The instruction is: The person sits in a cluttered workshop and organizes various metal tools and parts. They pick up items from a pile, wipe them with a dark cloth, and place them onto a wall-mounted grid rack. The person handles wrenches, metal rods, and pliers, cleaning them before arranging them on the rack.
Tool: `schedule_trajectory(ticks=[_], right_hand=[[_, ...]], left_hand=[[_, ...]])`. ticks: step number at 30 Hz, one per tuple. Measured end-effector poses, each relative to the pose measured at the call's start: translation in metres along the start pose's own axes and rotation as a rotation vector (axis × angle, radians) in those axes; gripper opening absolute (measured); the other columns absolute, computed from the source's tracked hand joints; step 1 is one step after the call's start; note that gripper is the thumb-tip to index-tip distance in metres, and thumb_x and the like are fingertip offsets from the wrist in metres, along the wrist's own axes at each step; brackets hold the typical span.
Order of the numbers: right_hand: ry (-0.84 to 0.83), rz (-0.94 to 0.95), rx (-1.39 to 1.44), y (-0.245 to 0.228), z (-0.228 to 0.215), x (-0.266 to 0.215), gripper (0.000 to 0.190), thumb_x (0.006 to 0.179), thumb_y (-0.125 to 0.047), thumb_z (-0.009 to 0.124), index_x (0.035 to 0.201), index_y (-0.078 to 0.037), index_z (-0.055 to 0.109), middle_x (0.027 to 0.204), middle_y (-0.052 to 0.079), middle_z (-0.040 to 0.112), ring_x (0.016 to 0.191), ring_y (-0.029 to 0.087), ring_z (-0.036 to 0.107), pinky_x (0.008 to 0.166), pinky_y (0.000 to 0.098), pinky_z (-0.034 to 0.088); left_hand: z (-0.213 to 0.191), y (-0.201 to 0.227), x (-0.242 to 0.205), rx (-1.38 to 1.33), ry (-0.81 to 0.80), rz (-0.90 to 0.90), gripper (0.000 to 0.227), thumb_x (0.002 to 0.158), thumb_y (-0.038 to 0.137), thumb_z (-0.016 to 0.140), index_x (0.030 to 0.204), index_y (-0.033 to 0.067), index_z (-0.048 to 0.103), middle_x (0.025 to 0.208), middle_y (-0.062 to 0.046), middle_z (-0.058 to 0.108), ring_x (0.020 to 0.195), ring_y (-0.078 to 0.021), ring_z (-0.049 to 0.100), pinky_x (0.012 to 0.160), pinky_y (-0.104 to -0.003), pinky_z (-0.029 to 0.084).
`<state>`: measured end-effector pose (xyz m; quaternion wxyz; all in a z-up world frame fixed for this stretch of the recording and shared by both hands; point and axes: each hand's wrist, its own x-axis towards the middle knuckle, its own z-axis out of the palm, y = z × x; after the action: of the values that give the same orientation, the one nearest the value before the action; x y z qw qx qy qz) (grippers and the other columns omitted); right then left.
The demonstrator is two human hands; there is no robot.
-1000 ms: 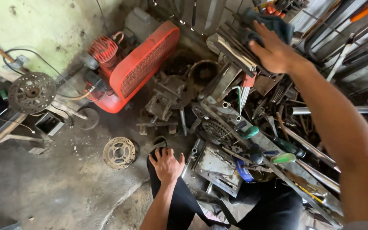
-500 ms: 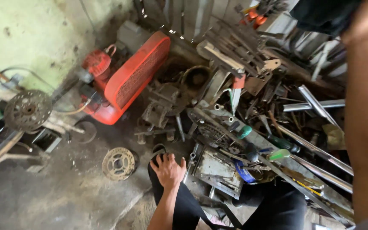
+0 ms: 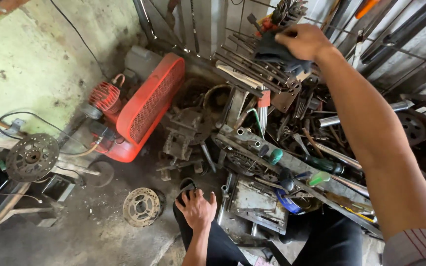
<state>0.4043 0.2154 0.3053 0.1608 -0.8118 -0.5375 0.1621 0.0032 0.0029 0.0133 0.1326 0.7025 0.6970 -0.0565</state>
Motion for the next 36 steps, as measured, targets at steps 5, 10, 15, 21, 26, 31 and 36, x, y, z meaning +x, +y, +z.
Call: schedule_trajectory(ticks=[5,10,15,21,26,31,36], right_hand=[[0.087,-0.062,-0.188,0.013,0.015,0.018,0.065,0.099,-0.065,0.052,0.126,-0.009,0.071,0.115,0.022,0.072,0.109,0.039,0.069,0.102,0.0489,0.049],[0.082,-0.133,-0.406,0.03,0.025,0.029,0.065,0.115,-0.059,0.041,0.113,-0.003,0.076,0.097,0.025,0.074,0.093,0.043,0.07,0.093,0.052,0.054],[0.098,-0.074,-0.471,-0.003,0.018,0.007,0.072,0.114,-0.057,0.033,0.098,-0.001,0.074,0.092,0.023,0.072,0.084,0.04,0.069,0.075,0.0511,0.059],[0.319,0.026,-0.18,0.025,0.036,0.024,0.074,0.115,-0.059,0.032,0.095,0.0,0.071,0.087,0.026,0.07,0.072,0.035,0.07,0.062,0.0451,0.059],[0.545,-0.205,-0.103,0.05,0.037,0.028,0.061,0.114,-0.057,0.053,0.113,-0.002,0.079,0.099,0.026,0.074,0.084,0.039,0.07,0.082,0.0499,0.059],[0.389,0.008,0.237,0.039,0.021,0.008,0.056,0.107,-0.055,0.062,0.127,-0.004,0.071,0.108,0.021,0.075,0.086,0.031,0.074,0.081,0.0445,0.063],[0.32,-0.069,0.414,0.048,0.009,-0.023,0.049,0.105,-0.044,0.075,0.134,-0.005,0.069,0.119,0.016,0.074,0.098,0.022,0.074,0.087,0.0336,0.06]], left_hand=[[0.002,0.003,0.005,0.007,-0.005,0.002,0.057,0.092,0.06,0.052,0.121,0.0142,0.069,0.134,-0.007,0.063,0.14,-0.0329,0.041,0.117,-0.064,0.019],[0.002,0.005,0.003,-0.006,0.027,0.011,0.055,0.092,0.059,0.054,0.121,0.0147,0.07,0.133,-0.006,0.064,0.139,-0.032,0.043,0.118,-0.064,0.02],[-0.001,0.006,0.002,0.003,0.028,-0.001,0.054,0.093,0.059,0.053,0.12,0.0152,0.07,0.133,-0.006,0.064,0.14,-0.0312,0.044,0.119,-0.063,0.02],[-0.002,0.005,0.004,0.011,-0.056,-0.009,0.058,0.093,0.061,0.05,0.125,0.0158,0.068,0.136,-0.006,0.062,0.141,-0.0312,0.042,0.119,-0.064,0.017],[0.004,0.004,0.005,0.018,-0.034,-0.007,0.057,0.094,0.06,0.05,0.125,0.0155,0.068,0.137,-0.006,0.062,0.141,-0.0323,0.041,0.12,-0.064,0.017],[-0.003,0.004,0.001,0.01,-0.03,-0.006,0.056,0.094,0.059,0.052,0.123,0.0139,0.069,0.136,-0.006,0.063,0.141,-0.0328,0.042,0.121,-0.063,0.018],[0.004,0.001,0.003,-0.014,0.043,0.015,0.057,0.089,0.058,0.057,0.12,0.0125,0.071,0.131,-0.009,0.065,0.137,-0.0341,0.044,0.116,-0.065,0.019]])
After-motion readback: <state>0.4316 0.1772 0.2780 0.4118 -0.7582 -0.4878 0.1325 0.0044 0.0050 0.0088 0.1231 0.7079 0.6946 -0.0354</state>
